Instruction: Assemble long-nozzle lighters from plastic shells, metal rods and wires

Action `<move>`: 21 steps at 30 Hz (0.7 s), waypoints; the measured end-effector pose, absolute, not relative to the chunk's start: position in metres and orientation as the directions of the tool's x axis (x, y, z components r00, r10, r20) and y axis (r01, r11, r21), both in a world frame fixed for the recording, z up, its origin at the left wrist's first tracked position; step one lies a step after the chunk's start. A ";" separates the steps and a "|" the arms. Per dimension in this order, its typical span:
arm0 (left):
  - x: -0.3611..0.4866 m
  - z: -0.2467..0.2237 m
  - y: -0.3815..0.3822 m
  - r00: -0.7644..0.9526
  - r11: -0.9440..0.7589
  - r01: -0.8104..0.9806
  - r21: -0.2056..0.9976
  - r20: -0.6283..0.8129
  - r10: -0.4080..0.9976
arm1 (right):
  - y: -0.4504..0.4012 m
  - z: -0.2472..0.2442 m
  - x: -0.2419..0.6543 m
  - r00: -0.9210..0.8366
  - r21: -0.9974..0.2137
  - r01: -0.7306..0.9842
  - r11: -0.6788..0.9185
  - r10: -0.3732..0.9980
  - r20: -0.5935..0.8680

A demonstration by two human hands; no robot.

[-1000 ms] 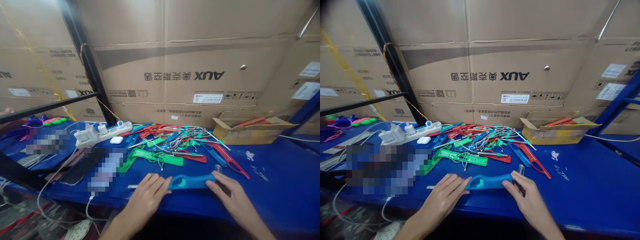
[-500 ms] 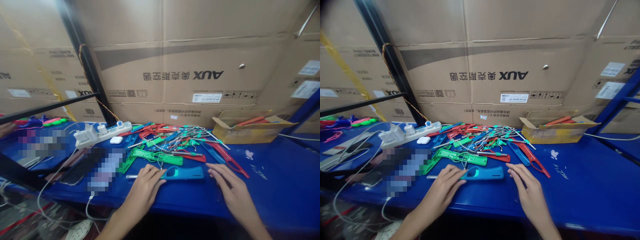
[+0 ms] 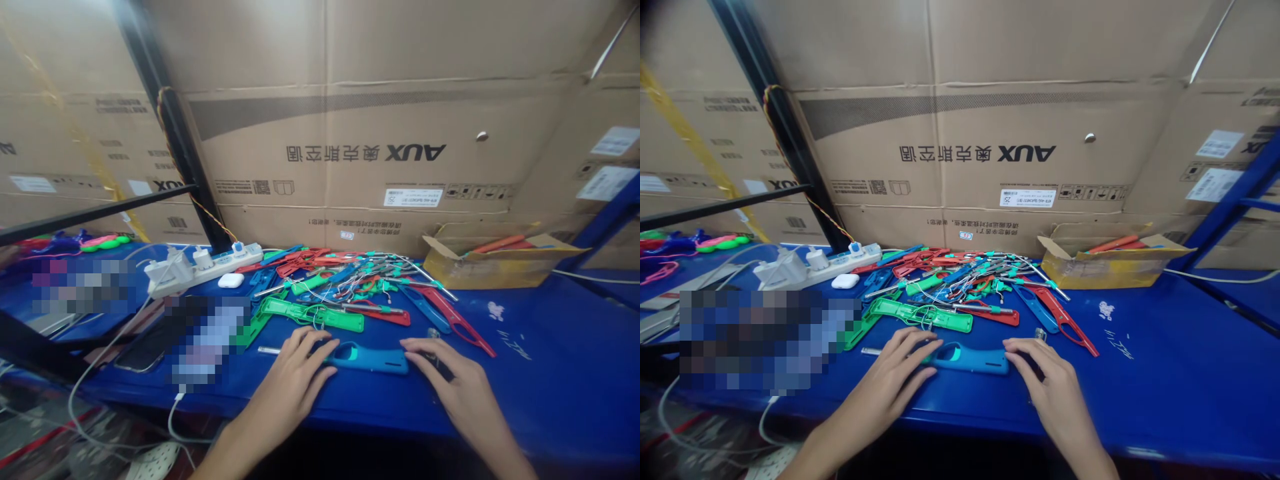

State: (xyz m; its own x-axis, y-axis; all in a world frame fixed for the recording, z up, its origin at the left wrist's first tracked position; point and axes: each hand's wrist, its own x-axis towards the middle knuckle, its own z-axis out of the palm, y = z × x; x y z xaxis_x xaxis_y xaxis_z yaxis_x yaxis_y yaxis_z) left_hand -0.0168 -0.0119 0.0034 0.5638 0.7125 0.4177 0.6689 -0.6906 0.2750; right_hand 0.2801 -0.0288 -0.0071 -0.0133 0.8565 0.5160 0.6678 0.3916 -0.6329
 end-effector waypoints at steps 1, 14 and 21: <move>-0.017 0.004 -0.012 0.572 -0.698 0.666 0.264 0.419 0.705 | -0.028 -0.006 0.280 -0.031 -0.629 0.662 0.407 0.854 0.519; -0.014 0.004 -0.012 0.681 -0.775 0.612 0.155 0.394 0.617 | -0.025 -0.008 0.276 -0.153 -0.562 0.677 0.475 0.838 0.524; -0.013 0.002 -0.011 0.710 -0.793 0.595 0.129 0.380 0.594 | -0.029 -0.011 0.277 -0.230 -0.453 0.723 0.521 0.800 0.554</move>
State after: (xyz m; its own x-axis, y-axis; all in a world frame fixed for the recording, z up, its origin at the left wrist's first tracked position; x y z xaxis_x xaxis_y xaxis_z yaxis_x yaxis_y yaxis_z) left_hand -0.0131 -0.0108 0.0023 0.7096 0.5936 0.3797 0.5948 -0.7935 0.1288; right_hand 0.2772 -0.0294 -0.0106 -0.2302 0.8002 0.5538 0.7234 0.5214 -0.4527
